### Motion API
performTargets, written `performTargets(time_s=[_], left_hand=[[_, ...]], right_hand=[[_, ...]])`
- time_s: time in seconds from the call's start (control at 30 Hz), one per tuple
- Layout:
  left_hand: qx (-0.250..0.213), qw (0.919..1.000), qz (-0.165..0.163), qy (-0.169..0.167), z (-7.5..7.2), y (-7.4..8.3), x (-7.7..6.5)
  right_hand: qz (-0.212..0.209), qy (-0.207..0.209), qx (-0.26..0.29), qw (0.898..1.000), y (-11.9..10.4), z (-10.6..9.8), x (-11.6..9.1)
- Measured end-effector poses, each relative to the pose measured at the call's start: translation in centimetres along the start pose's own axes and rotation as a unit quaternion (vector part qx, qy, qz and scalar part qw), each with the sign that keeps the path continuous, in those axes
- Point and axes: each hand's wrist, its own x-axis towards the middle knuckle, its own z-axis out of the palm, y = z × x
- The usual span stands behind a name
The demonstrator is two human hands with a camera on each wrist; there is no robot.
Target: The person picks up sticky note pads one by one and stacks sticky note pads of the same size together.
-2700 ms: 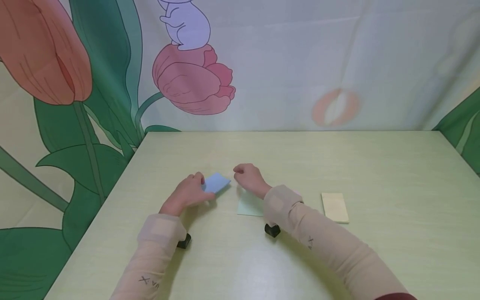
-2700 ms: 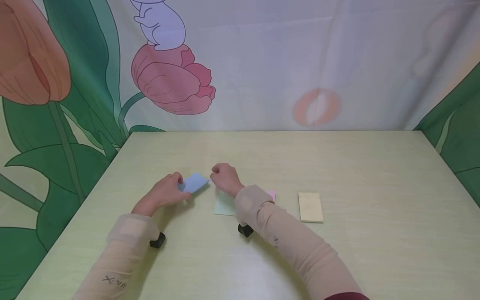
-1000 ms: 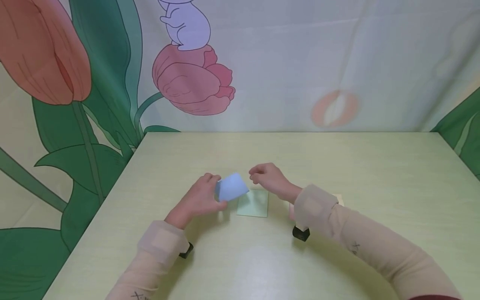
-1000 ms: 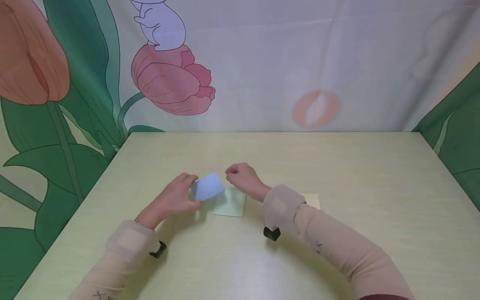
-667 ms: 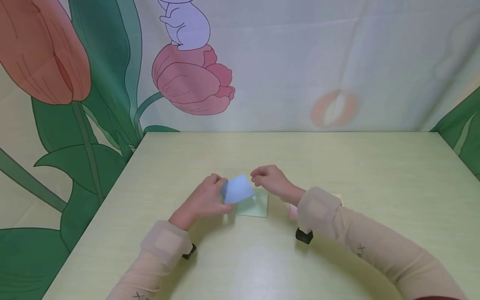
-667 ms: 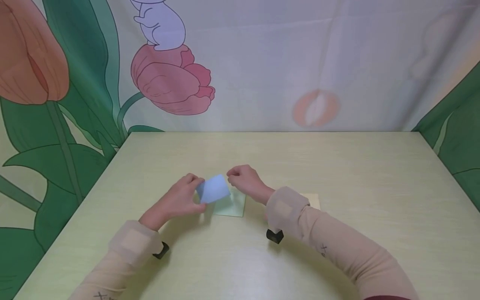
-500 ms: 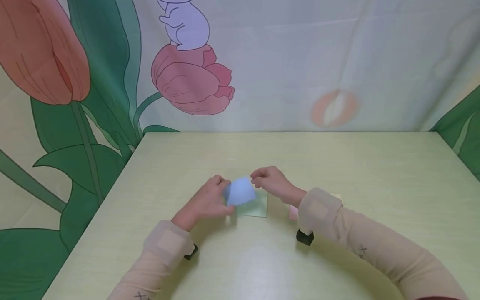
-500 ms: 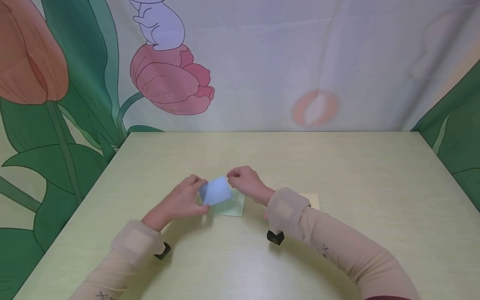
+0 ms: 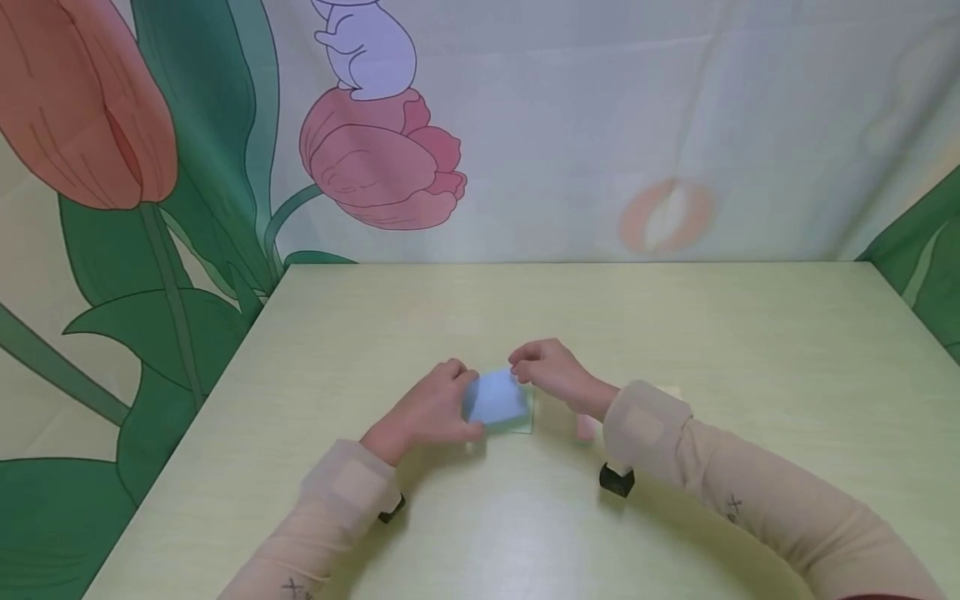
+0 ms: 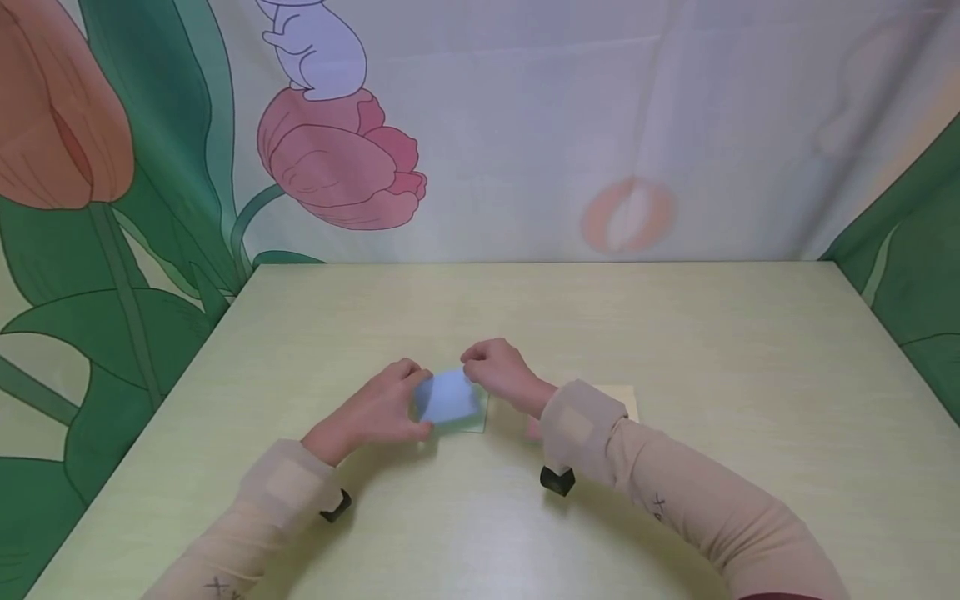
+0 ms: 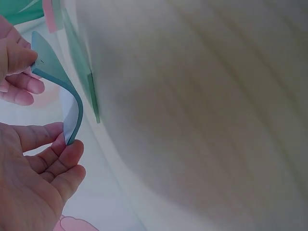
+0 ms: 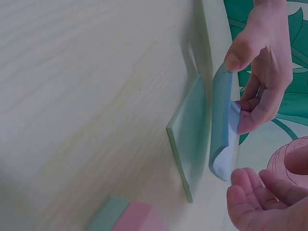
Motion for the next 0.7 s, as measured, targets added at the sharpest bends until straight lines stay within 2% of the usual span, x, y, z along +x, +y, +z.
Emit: performTargets(time_s=[0.13,0.27,0.5,0.6,0.7], left_hand=[[0.012,0.9997,0.020,0.000,0.4,0.1,0.3],[0.022,0.9992,0.033,0.002,0.5,0.2,0.5],[0.029,0.9984,0.048,-0.012,0.3,0.3,0.8],[0.035,0.9978,0.054,-0.017,0.3,0.4,1.0],[0.052,0.9967,0.055,-0.028,0.4,0.4,1.3]], right_hand=[[0.023,-0.004,0.012,1.000,0.3,-0.2,0.0],[0.064,-0.008,0.051,0.997,0.5,-0.3,0.0],[0.151,-0.016,0.122,0.981,0.5,-0.3,-0.7],[0.170,-0.016,0.140,0.975,0.4,-0.2,-1.1],[0.172,-0.017,0.158,0.972,0.4,0.1,-1.3]])
